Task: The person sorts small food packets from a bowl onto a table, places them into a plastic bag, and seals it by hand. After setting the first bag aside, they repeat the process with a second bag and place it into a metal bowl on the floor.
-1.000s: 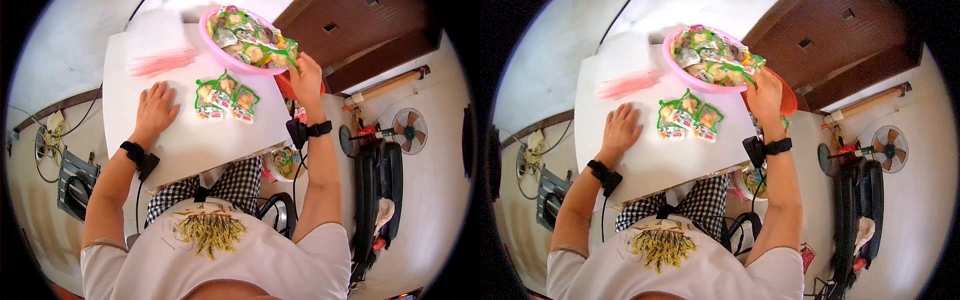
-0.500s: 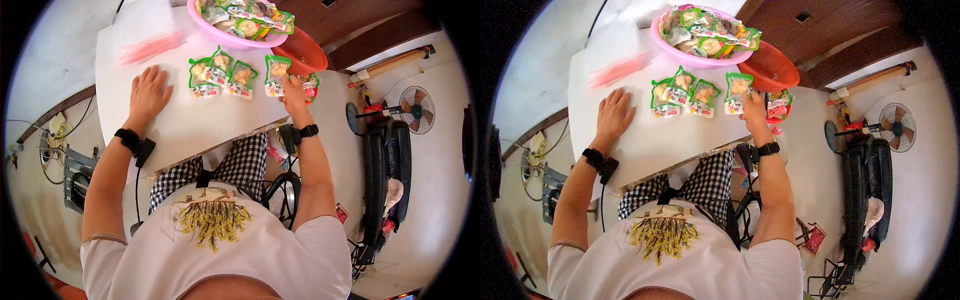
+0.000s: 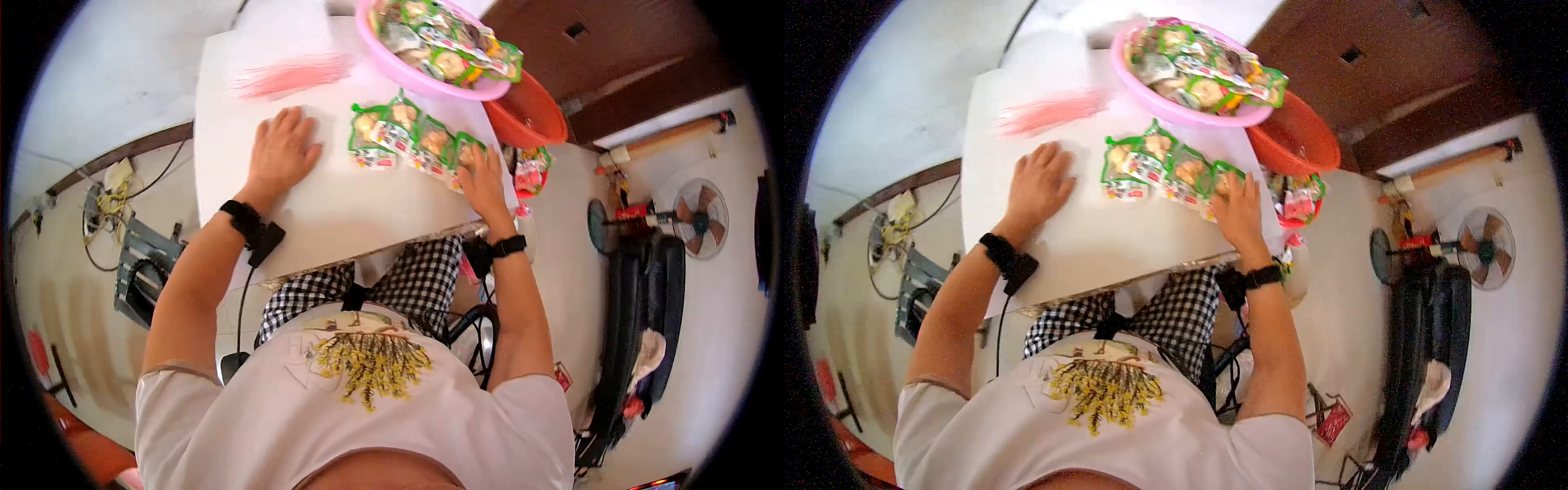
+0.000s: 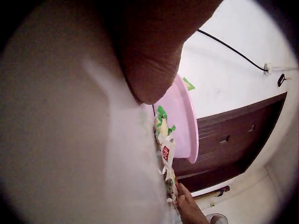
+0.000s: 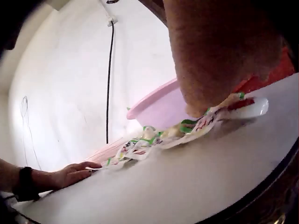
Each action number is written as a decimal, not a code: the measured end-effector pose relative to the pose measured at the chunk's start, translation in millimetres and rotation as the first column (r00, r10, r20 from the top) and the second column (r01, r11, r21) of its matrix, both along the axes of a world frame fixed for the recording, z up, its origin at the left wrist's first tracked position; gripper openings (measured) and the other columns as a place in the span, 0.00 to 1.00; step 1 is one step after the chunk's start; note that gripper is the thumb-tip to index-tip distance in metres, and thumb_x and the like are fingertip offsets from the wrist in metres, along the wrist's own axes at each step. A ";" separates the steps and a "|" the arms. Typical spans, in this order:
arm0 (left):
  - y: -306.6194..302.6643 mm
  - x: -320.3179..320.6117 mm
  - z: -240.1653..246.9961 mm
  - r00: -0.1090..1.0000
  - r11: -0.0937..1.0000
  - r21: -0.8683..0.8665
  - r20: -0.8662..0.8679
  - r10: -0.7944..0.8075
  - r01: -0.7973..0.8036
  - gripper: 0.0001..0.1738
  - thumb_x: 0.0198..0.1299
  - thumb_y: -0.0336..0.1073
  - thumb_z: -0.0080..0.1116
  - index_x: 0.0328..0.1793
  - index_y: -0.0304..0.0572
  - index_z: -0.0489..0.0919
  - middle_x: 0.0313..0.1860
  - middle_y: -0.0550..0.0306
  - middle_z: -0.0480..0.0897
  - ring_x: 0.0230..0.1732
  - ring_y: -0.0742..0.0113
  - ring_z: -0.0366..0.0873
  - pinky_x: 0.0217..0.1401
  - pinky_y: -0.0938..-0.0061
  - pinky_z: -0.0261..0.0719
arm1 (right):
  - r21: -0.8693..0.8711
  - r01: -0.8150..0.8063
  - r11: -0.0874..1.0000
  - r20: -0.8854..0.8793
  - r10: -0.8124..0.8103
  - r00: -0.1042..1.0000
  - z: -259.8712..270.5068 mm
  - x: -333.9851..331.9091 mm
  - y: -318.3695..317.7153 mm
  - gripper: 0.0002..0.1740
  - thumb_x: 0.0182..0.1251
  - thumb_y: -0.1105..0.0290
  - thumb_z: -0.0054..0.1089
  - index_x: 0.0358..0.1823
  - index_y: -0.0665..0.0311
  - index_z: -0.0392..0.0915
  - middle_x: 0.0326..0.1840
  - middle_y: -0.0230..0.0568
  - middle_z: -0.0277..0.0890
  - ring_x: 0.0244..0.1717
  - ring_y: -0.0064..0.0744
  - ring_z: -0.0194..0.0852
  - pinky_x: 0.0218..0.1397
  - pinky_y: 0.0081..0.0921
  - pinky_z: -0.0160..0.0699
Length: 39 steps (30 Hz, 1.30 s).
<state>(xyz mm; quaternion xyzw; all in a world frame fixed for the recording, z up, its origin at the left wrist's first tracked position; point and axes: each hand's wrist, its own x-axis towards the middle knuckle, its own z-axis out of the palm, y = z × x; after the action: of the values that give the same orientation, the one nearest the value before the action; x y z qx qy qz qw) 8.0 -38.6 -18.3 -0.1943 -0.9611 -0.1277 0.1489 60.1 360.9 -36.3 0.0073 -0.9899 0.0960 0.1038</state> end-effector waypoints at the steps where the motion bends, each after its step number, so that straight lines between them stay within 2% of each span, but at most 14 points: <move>1: -0.9 -1.4 -4.7 0.999 1.000 0.022 -0.037 -0.007 0.008 0.22 0.59 0.46 0.57 0.56 0.43 0.75 0.65 0.45 0.71 0.69 0.51 0.64 0.66 0.50 0.64 | 0.006 -0.087 0.996 -0.003 0.087 0.996 -8.0 -4.7 -2.5 0.39 0.66 0.55 0.55 0.73 0.68 0.57 0.74 0.69 0.49 0.76 0.67 0.43 0.78 0.48 0.45; 2: -1.0 -2.3 -7.4 0.999 1.000 0.027 -0.044 -0.006 0.007 0.22 0.58 0.46 0.58 0.55 0.44 0.76 0.64 0.47 0.71 0.68 0.52 0.65 0.65 0.51 0.64 | -0.156 -0.155 0.976 0.075 0.168 0.983 -13.1 -10.6 -2.9 0.40 0.67 0.55 0.53 0.75 0.69 0.53 0.76 0.71 0.44 0.78 0.69 0.35 0.80 0.46 0.37; 8: -3.0 -0.3 -4.9 1.000 0.999 0.048 -0.006 -0.003 0.003 0.25 0.58 0.50 0.57 0.58 0.45 0.76 0.66 0.47 0.70 0.71 0.53 0.61 0.68 0.52 0.59 | -0.095 -0.122 0.988 0.127 0.134 0.983 -15.6 -31.7 -37.3 0.42 0.68 0.54 0.53 0.76 0.70 0.51 0.78 0.72 0.38 0.79 0.72 0.29 0.80 0.52 0.33; 11: -5.9 -3.8 -10.0 0.998 0.996 0.085 -0.050 -0.034 0.039 0.22 0.59 0.49 0.56 0.54 0.46 0.78 0.62 0.47 0.72 0.68 0.52 0.64 0.66 0.52 0.62 | -0.198 -0.099 0.975 0.113 0.123 0.986 -0.6 -33.5 -58.5 0.43 0.67 0.54 0.55 0.76 0.70 0.50 0.78 0.72 0.38 0.78 0.72 0.30 0.79 0.53 0.33; 12: -6.8 -6.1 -12.3 0.995 0.993 0.100 -0.088 -0.048 0.057 0.21 0.59 0.49 0.56 0.52 0.46 0.79 0.60 0.47 0.74 0.67 0.51 0.66 0.64 0.52 0.64 | -0.168 -0.086 0.982 0.072 0.099 0.993 4.9 -28.8 -62.9 0.42 0.67 0.55 0.55 0.76 0.70 0.51 0.77 0.71 0.40 0.78 0.72 0.30 0.79 0.53 0.33; 14: -18.1 -24.1 5.2 0.991 0.990 0.136 0.126 -0.046 0.029 0.16 0.60 0.46 0.57 0.48 0.45 0.81 0.54 0.49 0.78 0.60 0.51 0.72 0.59 0.54 0.70 | -0.109 -0.047 0.993 -0.017 0.045 0.999 17.9 -12.6 -70.9 0.40 0.68 0.58 0.56 0.75 0.70 0.52 0.77 0.70 0.42 0.78 0.70 0.32 0.79 0.52 0.35; 15: -24.2 -35.4 17.9 0.972 0.988 0.152 0.230 -0.051 0.016 0.14 0.60 0.44 0.58 0.45 0.44 0.82 0.51 0.50 0.80 0.57 0.51 0.75 0.56 0.55 0.73 | -0.183 -0.078 0.980 -0.073 0.066 0.995 29.6 -0.1 -77.8 0.39 0.68 0.60 0.56 0.74 0.70 0.54 0.77 0.69 0.43 0.78 0.68 0.34 0.79 0.51 0.36; 16: -30.8 -44.9 31.8 0.998 0.976 0.216 0.048 -0.036 0.025 0.10 0.60 0.41 0.59 0.38 0.43 0.84 0.41 0.52 0.83 0.48 0.49 0.78 0.48 0.56 0.77 | -0.255 -0.111 0.961 -0.127 0.080 0.989 43.4 15.3 -87.0 0.37 0.68 0.61 0.56 0.74 0.70 0.55 0.77 0.69 0.44 0.78 0.67 0.35 0.79 0.51 0.38; 17: -38.3 -59.4 38.6 1.000 0.977 0.210 -0.027 -0.016 0.021 0.09 0.59 0.40 0.61 0.39 0.43 0.83 0.38 0.50 0.82 0.46 0.48 0.78 0.46 0.56 0.77 | -0.324 -0.145 0.935 -0.182 0.089 0.979 53.0 29.1 -90.9 0.36 0.68 0.63 0.56 0.73 0.70 0.57 0.77 0.68 0.45 0.78 0.65 0.37 0.79 0.50 0.39; 22: -45.6 -118.6 49.1 0.991 0.990 0.138 -0.129 0.032 -0.014 0.11 0.58 0.41 0.61 0.44 0.49 0.84 0.45 0.54 0.82 0.53 0.55 0.77 0.53 0.57 0.74 | -0.327 -0.136 0.935 -0.166 0.085 0.982 67.6 78.1 -81.0 0.30 0.65 0.69 0.58 0.67 0.70 0.64 0.75 0.63 0.53 0.76 0.59 0.48 0.76 0.47 0.49; 25: -39.1 -143.8 44.5 0.996 0.995 0.099 -0.081 0.042 -0.034 0.14 0.58 0.41 0.62 0.49 0.50 0.83 0.49 0.56 0.82 0.57 0.58 0.75 0.56 0.57 0.72 | -0.317 -0.091 0.944 -0.132 0.052 0.990 74.7 95.3 -74.3 0.27 0.64 0.72 0.60 0.64 0.71 0.68 0.72 0.60 0.58 0.74 0.58 0.53 0.75 0.47 0.52; 31: -38.3 -174.0 44.0 0.989 0.997 0.039 0.132 0.062 -0.067 0.14 0.60 0.43 0.58 0.43 0.43 0.85 0.44 0.49 0.84 0.47 0.48 0.80 0.50 0.57 0.77 | -0.352 0.002 0.936 -0.065 -0.026 0.998 87.8 104.7 -68.7 0.21 0.63 0.73 0.59 0.57 0.71 0.73 0.69 0.55 0.64 0.73 0.56 0.56 0.74 0.48 0.56; 37: -55.8 -198.3 32.0 0.978 0.981 0.168 0.198 0.066 -0.101 0.16 0.62 0.44 0.51 0.39 0.44 0.86 0.40 0.46 0.84 0.43 0.47 0.81 0.47 0.57 0.78 | -0.342 -0.075 0.937 -0.098 0.043 0.994 92.2 100.3 -71.0 0.19 0.65 0.72 0.59 0.56 0.69 0.74 0.66 0.54 0.67 0.71 0.55 0.60 0.72 0.47 0.60; 39: -59.8 -199.4 31.8 0.983 0.967 0.243 0.178 0.032 -0.075 0.15 0.62 0.43 0.54 0.40 0.40 0.85 0.39 0.45 0.84 0.43 0.46 0.81 0.48 0.60 0.78 | -0.340 -0.112 0.934 -0.122 0.075 0.990 95.7 98.7 -75.1 0.18 0.65 0.71 0.59 0.56 0.68 0.74 0.65 0.53 0.68 0.71 0.55 0.61 0.71 0.46 0.61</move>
<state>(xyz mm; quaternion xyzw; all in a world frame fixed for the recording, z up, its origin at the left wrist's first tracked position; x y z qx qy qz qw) -191.4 -98.4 13.5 -0.1361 -0.9517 -0.2597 0.0914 158.8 285.7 59.4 0.0412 -0.9492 0.2727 0.1514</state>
